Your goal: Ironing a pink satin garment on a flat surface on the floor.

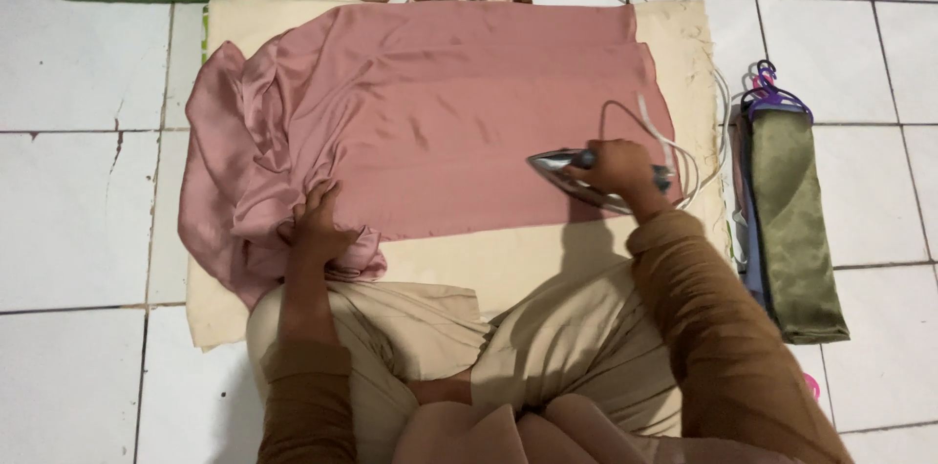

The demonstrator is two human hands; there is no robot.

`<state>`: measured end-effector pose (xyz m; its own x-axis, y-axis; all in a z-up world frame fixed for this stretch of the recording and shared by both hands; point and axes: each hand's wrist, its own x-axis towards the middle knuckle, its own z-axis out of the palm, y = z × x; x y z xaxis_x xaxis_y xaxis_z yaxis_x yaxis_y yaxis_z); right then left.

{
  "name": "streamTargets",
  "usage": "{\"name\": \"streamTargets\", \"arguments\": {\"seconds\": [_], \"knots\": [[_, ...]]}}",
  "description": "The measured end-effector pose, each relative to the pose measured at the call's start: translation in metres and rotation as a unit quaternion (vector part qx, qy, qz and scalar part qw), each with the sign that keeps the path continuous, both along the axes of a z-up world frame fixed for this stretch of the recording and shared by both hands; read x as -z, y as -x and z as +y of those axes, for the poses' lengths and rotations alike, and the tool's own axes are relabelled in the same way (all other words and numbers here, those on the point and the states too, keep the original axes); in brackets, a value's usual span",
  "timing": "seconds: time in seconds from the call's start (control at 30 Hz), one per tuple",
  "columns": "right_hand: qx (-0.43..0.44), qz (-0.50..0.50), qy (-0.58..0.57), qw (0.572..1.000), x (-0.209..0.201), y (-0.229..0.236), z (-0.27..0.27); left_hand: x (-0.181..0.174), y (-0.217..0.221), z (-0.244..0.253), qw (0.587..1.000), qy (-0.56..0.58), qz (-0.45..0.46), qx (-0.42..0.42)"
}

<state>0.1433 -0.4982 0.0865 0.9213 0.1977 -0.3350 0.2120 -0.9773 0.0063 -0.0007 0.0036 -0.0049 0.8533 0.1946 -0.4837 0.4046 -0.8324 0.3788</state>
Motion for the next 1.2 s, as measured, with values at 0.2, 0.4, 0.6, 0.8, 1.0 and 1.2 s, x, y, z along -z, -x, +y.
{"name": "streamTargets", "arguments": {"seconds": [0.2, 0.4, 0.6, 0.8, 1.0, 1.2], "knots": [[0.133, -0.001, 0.029, 0.991, -0.008, -0.001, -0.088, 0.011, 0.003, 0.001, 1.0, 0.001, -0.018, -0.013], [0.182, -0.023, 0.014, 0.983, -0.003, -0.003, -0.11, -0.006, 0.0, -0.013, 0.998, -0.036, -0.043, -0.023], [0.075, 0.011, 0.036, 0.996, 0.013, 0.002, -0.102, 0.043, -0.006, -0.001, 0.997, -0.04, -0.056, -0.019], [-0.07, 0.006, 0.002, 0.998, 0.002, 0.032, -0.019, 0.019, -0.001, -0.008, 0.998, -0.035, -0.059, -0.017], [-0.171, 0.021, -0.057, 0.983, -0.015, 0.047, 0.105, 0.005, 0.004, -0.009, 0.995, -0.034, -0.095, 0.003], [-0.235, -0.052, -0.106, 0.965, 0.015, 0.069, 0.213, 0.034, 0.001, -0.004, 0.996, -0.039, -0.084, -0.007]]}}
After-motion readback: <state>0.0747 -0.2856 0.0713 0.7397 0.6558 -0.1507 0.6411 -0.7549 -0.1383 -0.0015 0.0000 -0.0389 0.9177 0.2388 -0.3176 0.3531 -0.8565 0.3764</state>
